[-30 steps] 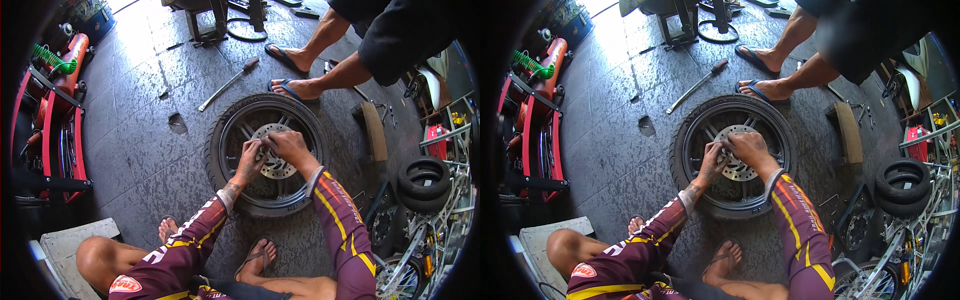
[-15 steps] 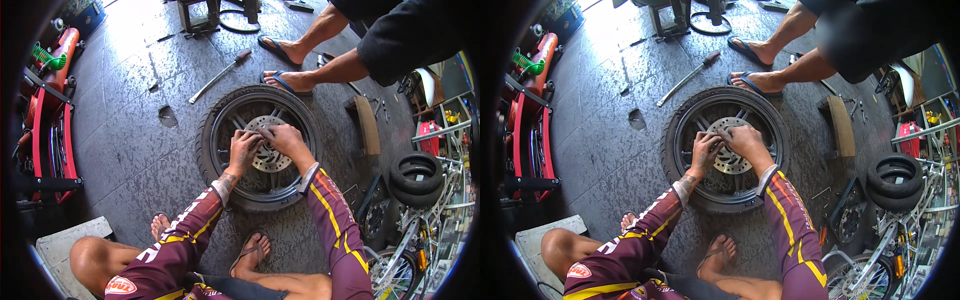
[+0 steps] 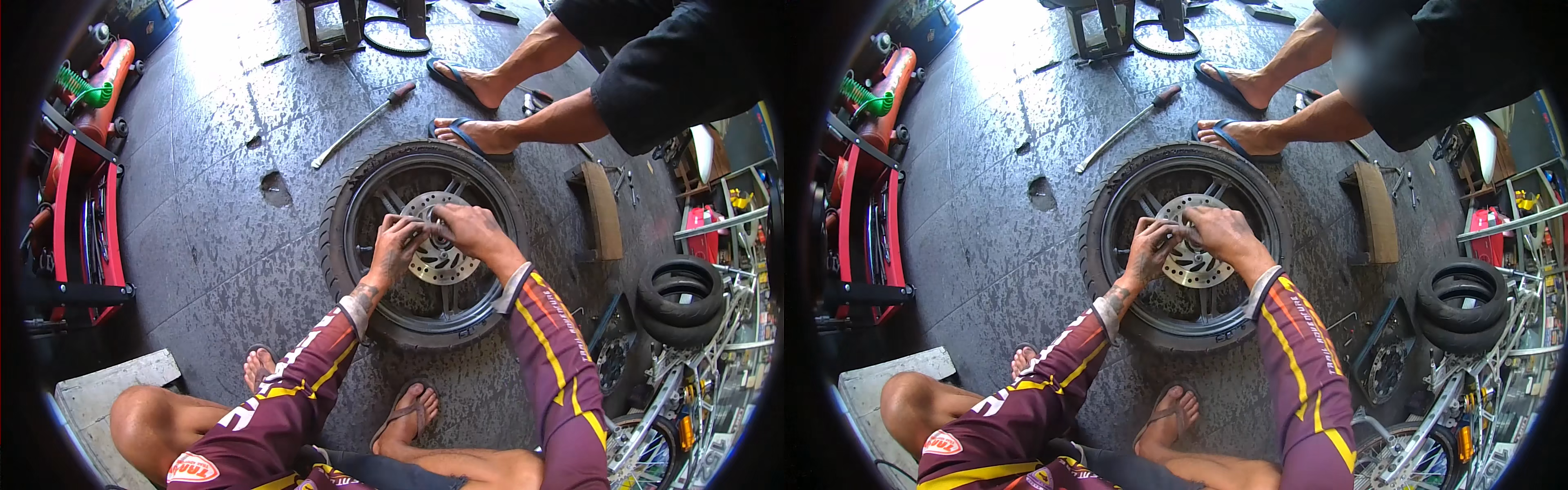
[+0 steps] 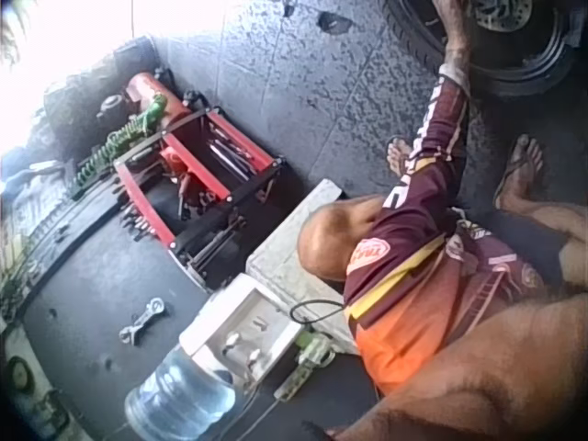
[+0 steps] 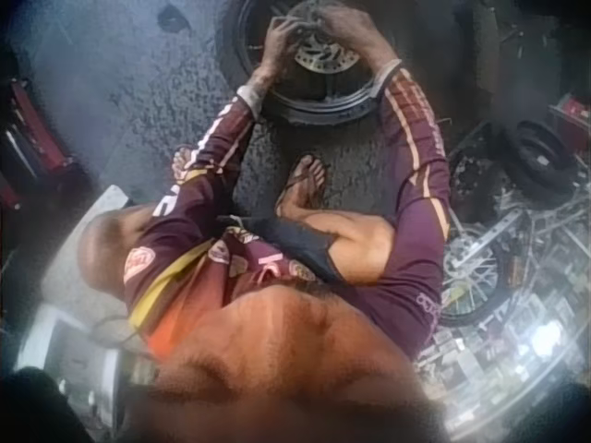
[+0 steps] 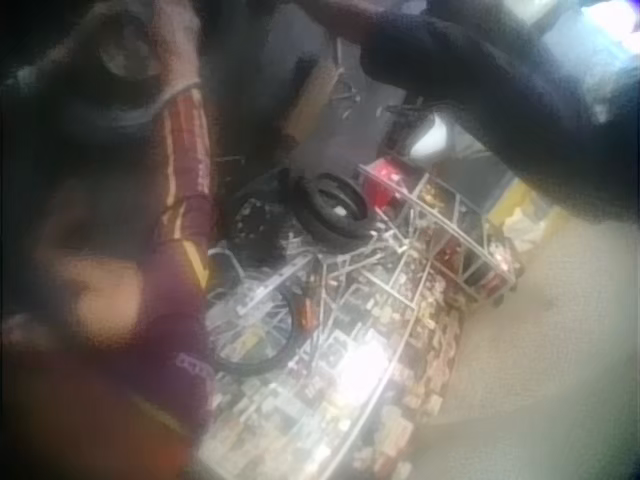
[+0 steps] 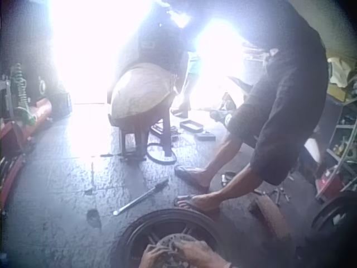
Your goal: The person places a brake disc onto a motorcycle wheel hub and aligns it with the bolt holes by hand.
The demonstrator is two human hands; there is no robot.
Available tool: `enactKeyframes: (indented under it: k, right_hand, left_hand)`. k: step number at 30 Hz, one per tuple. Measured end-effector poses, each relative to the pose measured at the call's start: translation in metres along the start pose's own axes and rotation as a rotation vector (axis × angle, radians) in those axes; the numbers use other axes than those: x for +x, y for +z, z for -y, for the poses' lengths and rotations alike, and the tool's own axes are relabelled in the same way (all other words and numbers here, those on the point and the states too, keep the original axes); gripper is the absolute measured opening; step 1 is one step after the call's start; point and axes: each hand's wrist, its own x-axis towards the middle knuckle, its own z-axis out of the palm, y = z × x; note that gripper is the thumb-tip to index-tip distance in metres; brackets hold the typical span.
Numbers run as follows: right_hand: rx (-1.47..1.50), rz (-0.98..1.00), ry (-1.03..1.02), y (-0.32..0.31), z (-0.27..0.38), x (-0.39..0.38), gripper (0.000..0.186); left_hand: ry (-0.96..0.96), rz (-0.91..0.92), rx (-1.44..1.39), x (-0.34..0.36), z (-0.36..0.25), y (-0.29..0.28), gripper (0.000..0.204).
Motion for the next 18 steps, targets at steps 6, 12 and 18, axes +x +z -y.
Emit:
enactKeyframes:
  k: [6,12,18]
  right_hand:
    - [-0.33,0.249,-0.308,-0.017,-0.019,0.024,0.017]
    - [-0.328,-0.066,-0.096,0.012,-0.011,-0.014,0.03]
    - [0.065,-0.125,0.514,0.024,0.041,-0.022,0.049]
  left_hand:
    - [0.007,0.032,-0.019,0.003,-0.001,0.0,0.019]
    - [0.007,0.026,-0.051,0.001,0.004,0.002,0.02]
    - [-0.014,0.022,-0.016,-0.003,0.001,0.001,0.02]
